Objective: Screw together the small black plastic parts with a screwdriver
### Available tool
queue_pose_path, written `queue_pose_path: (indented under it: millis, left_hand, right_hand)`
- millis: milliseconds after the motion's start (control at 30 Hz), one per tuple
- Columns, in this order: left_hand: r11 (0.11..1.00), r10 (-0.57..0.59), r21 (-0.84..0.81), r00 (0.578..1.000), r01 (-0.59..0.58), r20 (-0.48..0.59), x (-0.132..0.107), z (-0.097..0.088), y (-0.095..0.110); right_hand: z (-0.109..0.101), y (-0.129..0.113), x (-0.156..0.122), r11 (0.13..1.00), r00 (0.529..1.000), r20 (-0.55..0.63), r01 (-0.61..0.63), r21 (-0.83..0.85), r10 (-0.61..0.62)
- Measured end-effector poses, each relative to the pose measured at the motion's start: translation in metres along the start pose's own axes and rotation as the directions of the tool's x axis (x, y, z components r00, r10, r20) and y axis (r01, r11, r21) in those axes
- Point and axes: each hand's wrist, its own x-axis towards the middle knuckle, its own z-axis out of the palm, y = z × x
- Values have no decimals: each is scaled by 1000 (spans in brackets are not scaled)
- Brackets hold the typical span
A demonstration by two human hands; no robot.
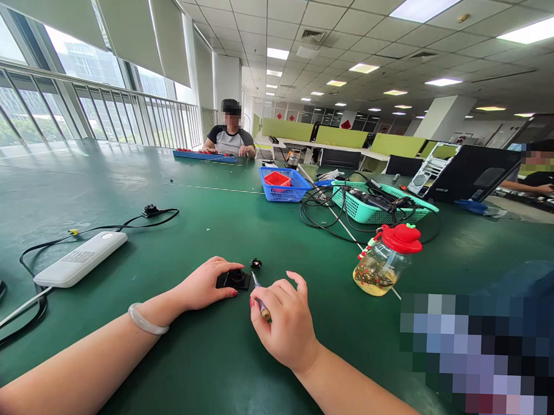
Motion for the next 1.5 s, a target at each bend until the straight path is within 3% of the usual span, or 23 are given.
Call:
queue_pose_path:
  millis: [167, 300, 367, 433, 500, 567, 633, 700, 800, 900, 1267, 1400, 1500]
  left_hand:
    - [1000, 10, -12, 1000, -10, 4, 1, 0, 0]
    - [1000, 15, -17, 999, -15, 29, 0, -1, 1]
    - [1000, 13, -18, 999, -12, 41, 0, -2, 2]
    - [1000, 10, -20, 999, -9, 50, 0, -3, 3]
    - [1000, 9, -19, 998, -8, 54, 0, -4, 3]
    - [1000, 12, -10, 998, -12, 56, 0, -4, 4]
    - [1000, 12, 5, 998, -12, 56, 0, -4, 3]
    - [1000, 10, 17, 998, -11, 56, 0, -3, 2]
    - [1000, 10, 27, 999, -11, 54, 0, -1, 0]
    - [999, 13, 39, 999, -15, 51, 1, 0, -1]
    - [993, 65, 92, 996, -70, 58, 0, 1, -1]
    - [992, 90, 82, 994, -96, 67, 0, 3, -1]
    - [993, 80, 81, 995, -85, 65, -1, 3, 0]
  right_hand:
    - [-3, -4, -1, 995, 1000, 14, 13, 95, -14]
    - [2, 8, -4, 967, 980, 140, -168, 191, 143]
    - [6, 17, -4, 897, 936, 175, -344, 278, 305]
    - [11, 27, -3, 768, 849, 220, -529, 361, 481]
    - [15, 34, -1, 651, 779, 251, -620, 438, 574]
    - [16, 36, -1, 601, 755, 254, -642, 476, 605]
    - [14, 34, -2, 631, 769, 229, -626, 459, 597]
    - [11, 29, -5, 717, 822, 164, -559, 416, 545]
    - [6, 21, -8, 857, 926, 55, -366, 363, 373]
    - [3, 15, -6, 919, 973, 72, -230, 321, 218]
    - [1, 9, -5, 938, 986, 151, -115, 327, 68]
    - [3, 9, -5, 940, 968, 247, -131, 316, 52]
    - [3, 9, -5, 938, 967, 248, -140, 318, 60]
